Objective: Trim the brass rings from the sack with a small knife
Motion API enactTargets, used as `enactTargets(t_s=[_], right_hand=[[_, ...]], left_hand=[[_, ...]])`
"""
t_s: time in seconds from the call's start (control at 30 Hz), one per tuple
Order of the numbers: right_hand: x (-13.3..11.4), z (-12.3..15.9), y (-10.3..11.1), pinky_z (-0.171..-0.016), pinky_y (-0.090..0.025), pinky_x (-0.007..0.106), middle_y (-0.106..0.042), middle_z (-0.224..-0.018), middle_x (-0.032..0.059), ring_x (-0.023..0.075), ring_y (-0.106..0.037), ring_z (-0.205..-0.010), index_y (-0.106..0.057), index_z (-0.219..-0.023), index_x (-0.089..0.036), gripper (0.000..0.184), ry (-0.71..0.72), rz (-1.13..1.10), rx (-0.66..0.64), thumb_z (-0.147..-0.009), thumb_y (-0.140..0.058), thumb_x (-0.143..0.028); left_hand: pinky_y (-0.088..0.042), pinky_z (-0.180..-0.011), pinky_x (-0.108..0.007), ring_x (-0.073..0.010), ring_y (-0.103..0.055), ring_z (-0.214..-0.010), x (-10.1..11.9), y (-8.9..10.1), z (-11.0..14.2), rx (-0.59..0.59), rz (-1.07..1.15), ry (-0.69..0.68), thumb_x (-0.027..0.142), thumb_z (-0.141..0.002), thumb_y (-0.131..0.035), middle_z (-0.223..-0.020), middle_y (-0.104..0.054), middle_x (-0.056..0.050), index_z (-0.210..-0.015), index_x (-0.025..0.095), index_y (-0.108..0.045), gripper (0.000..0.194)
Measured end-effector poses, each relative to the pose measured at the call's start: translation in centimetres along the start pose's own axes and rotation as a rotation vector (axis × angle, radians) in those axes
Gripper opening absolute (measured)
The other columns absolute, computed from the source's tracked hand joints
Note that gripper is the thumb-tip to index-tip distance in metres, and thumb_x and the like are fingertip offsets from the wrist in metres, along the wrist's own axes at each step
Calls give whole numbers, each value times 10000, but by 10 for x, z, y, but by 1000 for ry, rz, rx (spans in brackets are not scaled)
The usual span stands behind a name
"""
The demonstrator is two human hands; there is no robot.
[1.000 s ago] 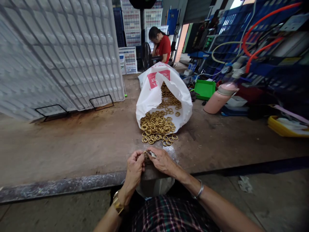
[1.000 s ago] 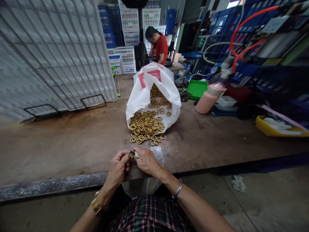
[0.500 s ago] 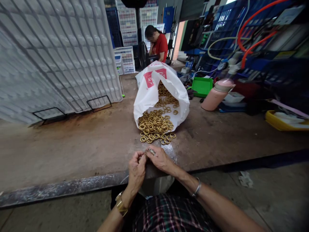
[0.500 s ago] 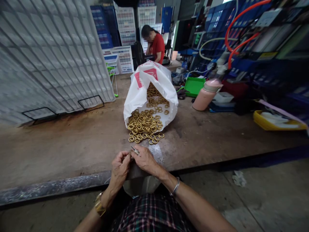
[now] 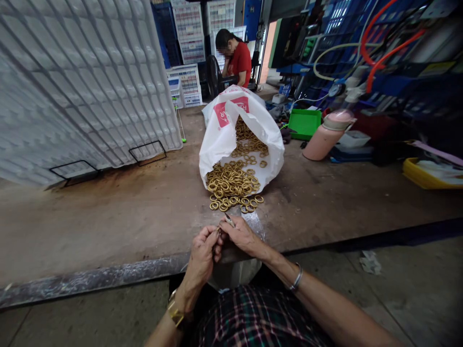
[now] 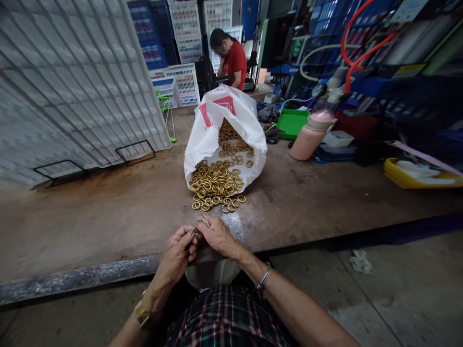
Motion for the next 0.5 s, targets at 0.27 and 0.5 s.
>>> enactTargets(t_s=[0.27,0.5], right_hand=[[4,7,2,-553,-292,211,-570,-632,-3,114,-495,-581,-571,-806,-177,143,128,505,-41,-781,-431,-160],[6,12,-5,-560,-259,241,-633,-722,36,139,-541,-617,-555,-892,-177,173,184,768,-115,-790,-415,-181]], left_hand=[[-254,-365,-136,-21,-354,-408,-1,3,2,62,-82,-58,429,-713,-628,-594,-497,57,-791,159,-497,310],[-265,-365,-145,-31,-341,-396,-2,7,0,96,-210,-122,457,-748,-575,-547,-459,67,-786,162,-501,306]])
Point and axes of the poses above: each hand's wrist, its own z-axis away from the middle knuckle, its own y-axis out of the back of the hand, x = y × z, the point moved 3 cm from there along -z, towards the middle knuckle
